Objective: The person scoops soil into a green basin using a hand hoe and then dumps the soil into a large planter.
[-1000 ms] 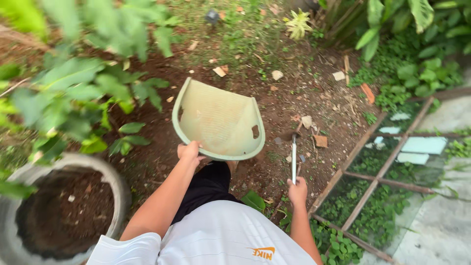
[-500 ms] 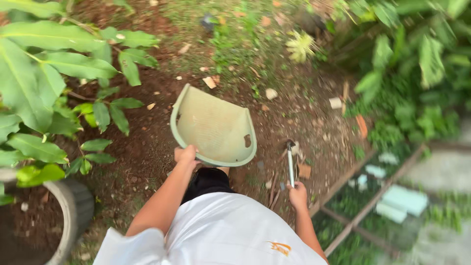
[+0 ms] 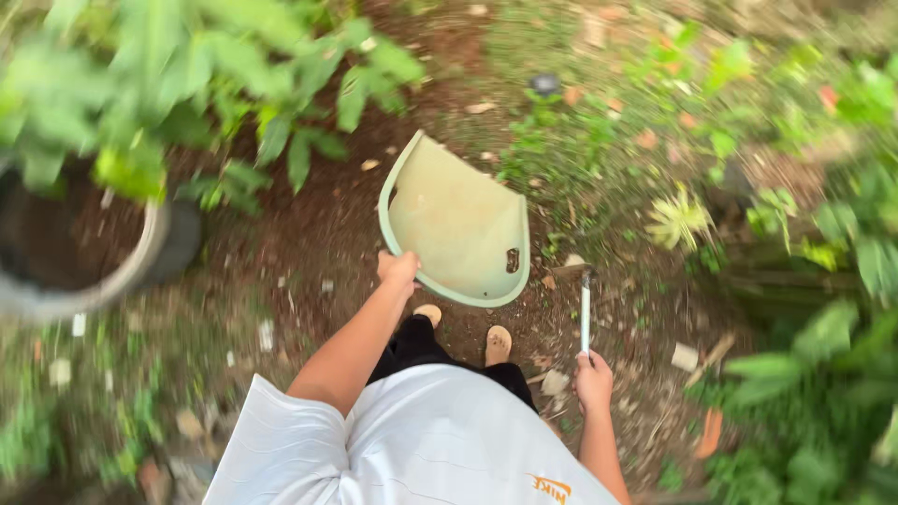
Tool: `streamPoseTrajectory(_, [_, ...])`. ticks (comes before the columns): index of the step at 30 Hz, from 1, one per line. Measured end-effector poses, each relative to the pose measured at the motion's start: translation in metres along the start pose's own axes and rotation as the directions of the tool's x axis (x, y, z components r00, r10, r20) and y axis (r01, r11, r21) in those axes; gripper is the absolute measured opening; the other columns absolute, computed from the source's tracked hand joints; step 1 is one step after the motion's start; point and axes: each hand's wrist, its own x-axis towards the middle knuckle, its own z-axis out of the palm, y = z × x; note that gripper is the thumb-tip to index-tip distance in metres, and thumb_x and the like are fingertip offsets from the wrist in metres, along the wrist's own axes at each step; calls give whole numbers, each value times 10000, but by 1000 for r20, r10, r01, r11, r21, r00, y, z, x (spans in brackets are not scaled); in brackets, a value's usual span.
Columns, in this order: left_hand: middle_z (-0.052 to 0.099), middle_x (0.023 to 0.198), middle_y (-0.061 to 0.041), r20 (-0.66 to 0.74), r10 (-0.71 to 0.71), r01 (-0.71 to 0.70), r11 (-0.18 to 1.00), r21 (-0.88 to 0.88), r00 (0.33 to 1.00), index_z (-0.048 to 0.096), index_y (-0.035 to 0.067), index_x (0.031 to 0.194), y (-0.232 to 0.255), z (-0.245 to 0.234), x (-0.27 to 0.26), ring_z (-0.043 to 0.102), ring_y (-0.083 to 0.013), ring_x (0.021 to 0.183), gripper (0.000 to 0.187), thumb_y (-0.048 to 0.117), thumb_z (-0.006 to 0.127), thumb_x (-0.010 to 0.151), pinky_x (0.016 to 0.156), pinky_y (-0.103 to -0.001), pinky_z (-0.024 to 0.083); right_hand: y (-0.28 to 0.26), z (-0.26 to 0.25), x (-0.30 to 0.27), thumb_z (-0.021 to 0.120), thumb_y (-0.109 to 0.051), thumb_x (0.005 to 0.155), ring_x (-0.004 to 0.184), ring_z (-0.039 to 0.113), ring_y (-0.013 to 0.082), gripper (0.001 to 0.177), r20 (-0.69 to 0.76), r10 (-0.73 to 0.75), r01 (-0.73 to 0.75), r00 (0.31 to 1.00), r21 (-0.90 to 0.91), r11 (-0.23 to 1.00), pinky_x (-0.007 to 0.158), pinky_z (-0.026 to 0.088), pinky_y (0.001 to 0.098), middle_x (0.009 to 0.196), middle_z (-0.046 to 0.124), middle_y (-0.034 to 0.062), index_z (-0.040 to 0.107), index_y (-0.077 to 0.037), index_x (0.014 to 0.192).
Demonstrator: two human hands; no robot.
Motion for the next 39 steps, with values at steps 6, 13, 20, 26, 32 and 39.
streamPoseTrajectory(6, [622, 1116, -202, -192, -17, -61, 917, -393, 981, 487, 30, 1235, -85, -18, -49, 722, -359, 874, 511, -64, 603, 747, 629, -552, 630, -40, -31, 98, 596, -230, 1004, 439, 484, 131, 262, 350, -116, 192, 930, -189, 963, 394, 378, 306, 598, 532, 30, 673, -5, 1113])
streamPoseTrajectory(13, [597, 1102, -283, -337, -220, -99, 688, -719, 915, 421, -23, 1210, -187, -79, -113, 702, -482, 874, 499, -115, 537, 734, 638, -652, 570, -95, -3, 159, 572, -205, 1005, 424, 448, 123, 246, 617, -96, 361, 781, -322, 875, 372, 356, 303, 601, 506, 10, 666, -20, 1135])
streamPoseTrajectory(20, [605, 1169, -285, -392, -369, -218, 432, -875, 843, 463, -40, 1255, -241, -123, -140, 689, -513, 958, 555, -115, 485, 706, 722, -738, 580, -144, 92, 134, 571, -212, 1011, 441, 458, 135, 250, 747, -56, 434, 662, -321, 842, 385, 361, 300, 629, 509, 22, 643, -19, 1153])
streamPoseTrajectory(26, [587, 1199, -305, -362, -434, -256, 284, -924, 825, 413, -83, 1288, -266, -151, -125, 690, -523, 981, 570, -106, 505, 726, 752, -720, 565, -155, 159, 83, 585, -200, 1007, 448, 471, 135, 257, 851, -73, 543, 520, -263, 798, 386, 357, 308, 638, 518, 35, 642, -7, 1165])
streamPoseTrajectory(32, [592, 1202, -290, -334, -469, -246, 240, -939, 818, 426, -86, 1298, -275, -173, -98, 693, -508, 989, 600, -117, 502, 704, 757, -696, 550, -174, 201, 53, 620, -170, 963, 444, 479, 137, 270, 848, -106, 642, 518, -304, 704, 386, 369, 300, 632, 551, 30, 646, -49, 1203])
streamPoseTrajectory(39, [596, 1203, -316, -368, -487, -280, 245, -928, 792, 449, -117, 1243, -277, -178, -74, 695, -496, 978, 539, -117, 524, 709, 734, -693, 554, -212, 221, 55, 601, -177, 996, 454, 461, 128, 235, 843, -90, 598, 531, -297, 745, 391, 351, 298, 645, 513, 25, 654, -5, 1146])
